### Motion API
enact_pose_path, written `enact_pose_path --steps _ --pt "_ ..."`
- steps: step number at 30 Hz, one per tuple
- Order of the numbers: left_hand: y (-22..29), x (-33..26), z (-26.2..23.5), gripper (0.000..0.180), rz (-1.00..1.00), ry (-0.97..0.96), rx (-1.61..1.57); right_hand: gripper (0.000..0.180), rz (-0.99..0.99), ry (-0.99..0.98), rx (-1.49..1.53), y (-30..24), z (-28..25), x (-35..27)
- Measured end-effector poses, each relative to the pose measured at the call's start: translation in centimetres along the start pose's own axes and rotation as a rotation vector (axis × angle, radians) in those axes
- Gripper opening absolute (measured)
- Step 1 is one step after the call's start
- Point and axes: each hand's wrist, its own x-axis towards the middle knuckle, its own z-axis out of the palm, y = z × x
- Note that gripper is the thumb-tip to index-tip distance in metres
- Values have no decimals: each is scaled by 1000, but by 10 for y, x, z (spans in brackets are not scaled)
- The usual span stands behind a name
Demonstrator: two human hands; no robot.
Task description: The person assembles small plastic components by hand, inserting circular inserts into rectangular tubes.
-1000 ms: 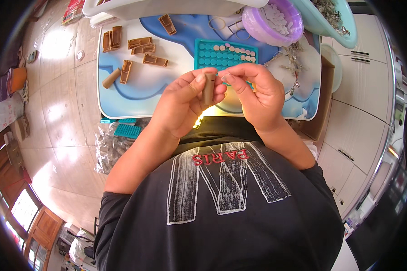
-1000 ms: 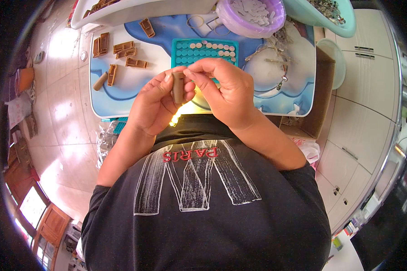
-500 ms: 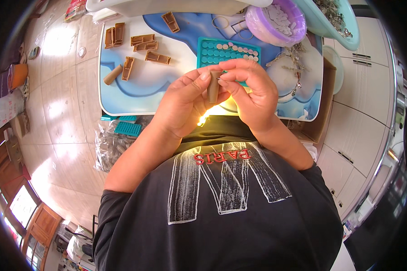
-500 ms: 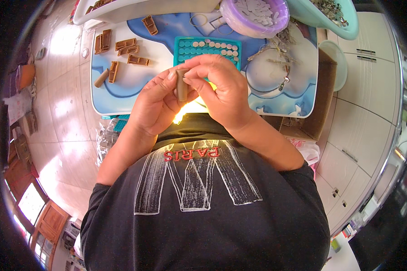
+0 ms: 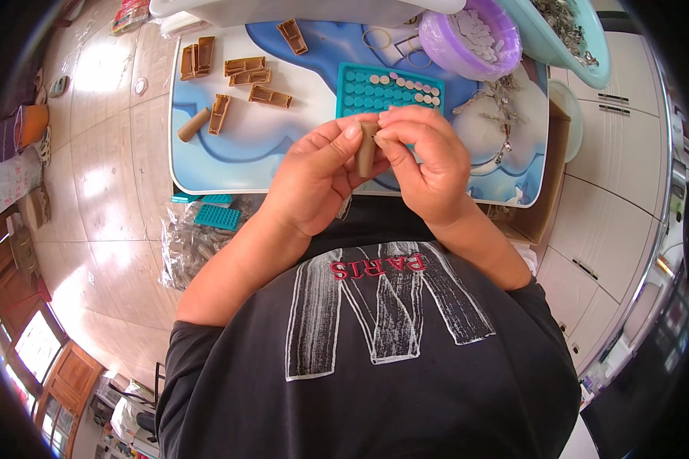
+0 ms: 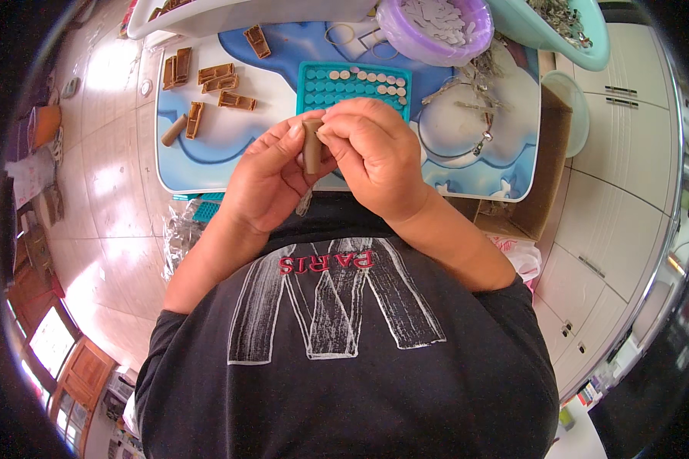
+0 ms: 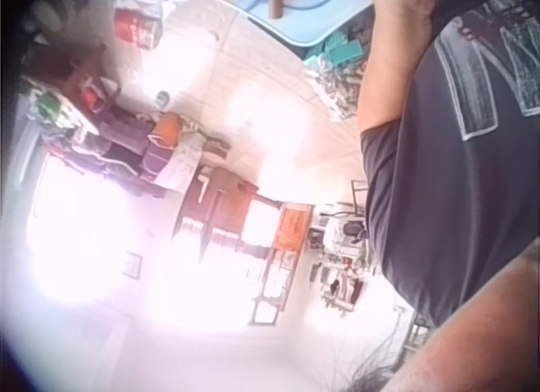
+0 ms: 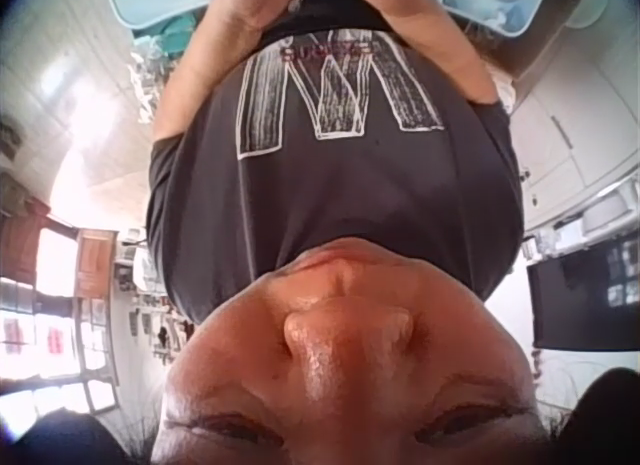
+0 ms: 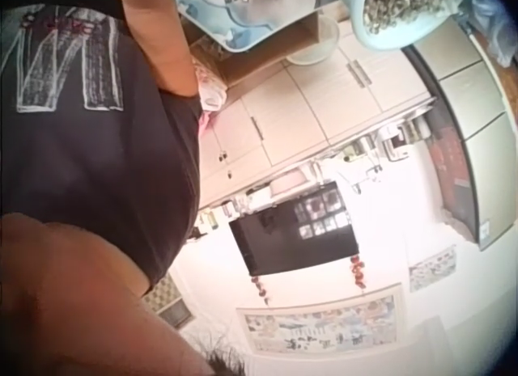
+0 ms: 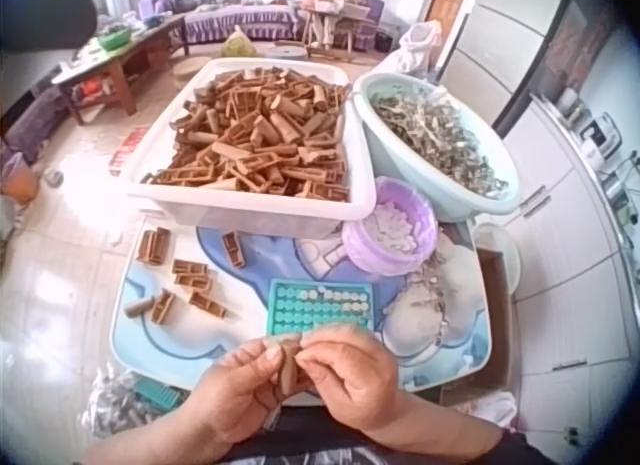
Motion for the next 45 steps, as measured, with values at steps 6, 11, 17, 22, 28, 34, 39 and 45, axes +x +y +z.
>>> enact_pose_path --steps 6,11,17,22,28,34,39,45 --pt "4 1 13 32 -21 119 -52 13 3 -10 -8 3 1 0" --pt "1 3 3 27 -27 34 -25 13 15 -29 -72 -6 -3 3" --pt "8 -3 13 27 -69 131 29 18 100 -139 93 -7 -10 10" --pt "18 -8 14 24 -54 9 298 37 181 -280 311 -6 -30 8" --pt "57 -3 -14 32 814 403 2098 31 398 382 621 17 -145 -12" --pt "69 -3 -27 19 753 417 2328 24 617 1069 244 80 -291 -107" --pt "72 -1 -25 16 899 336 2345 25 1077 1090 -31 137 -285 -195" --pt "74 -18 -6 15 530 254 1418 23 834 823 -179 101 -227 -128"
